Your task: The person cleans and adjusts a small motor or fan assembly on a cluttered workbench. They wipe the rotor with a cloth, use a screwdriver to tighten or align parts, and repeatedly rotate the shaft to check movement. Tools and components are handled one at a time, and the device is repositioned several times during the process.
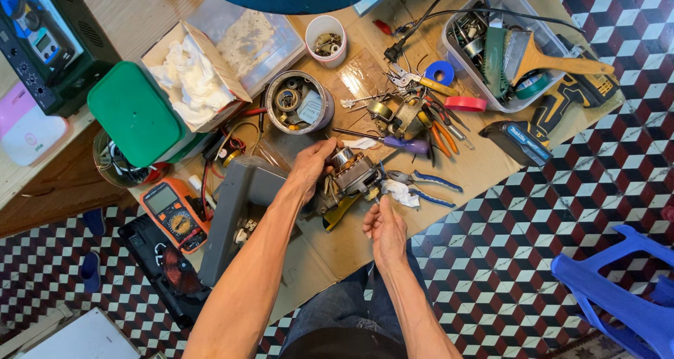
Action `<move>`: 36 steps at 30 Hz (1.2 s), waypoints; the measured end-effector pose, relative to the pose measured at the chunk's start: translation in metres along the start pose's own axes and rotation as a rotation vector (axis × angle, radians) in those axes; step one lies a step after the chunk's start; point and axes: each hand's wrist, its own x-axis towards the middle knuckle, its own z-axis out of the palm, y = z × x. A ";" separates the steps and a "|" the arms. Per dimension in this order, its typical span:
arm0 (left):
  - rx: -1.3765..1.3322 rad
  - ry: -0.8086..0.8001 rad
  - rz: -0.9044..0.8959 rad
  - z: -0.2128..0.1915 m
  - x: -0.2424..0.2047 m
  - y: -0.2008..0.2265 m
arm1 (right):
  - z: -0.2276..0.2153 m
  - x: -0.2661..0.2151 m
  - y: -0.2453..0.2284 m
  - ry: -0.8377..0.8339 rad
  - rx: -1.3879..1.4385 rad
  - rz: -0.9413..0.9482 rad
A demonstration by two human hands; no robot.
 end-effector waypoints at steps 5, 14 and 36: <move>-0.064 0.011 0.002 -0.003 -0.003 -0.009 | 0.008 0.002 -0.004 0.084 0.024 0.050; -0.003 0.074 0.026 0.007 -0.020 -0.005 | 0.014 0.003 -0.011 0.116 0.095 0.101; 0.764 0.348 0.508 0.019 -0.082 -0.003 | -0.005 -0.024 -0.058 -0.041 -1.001 -0.861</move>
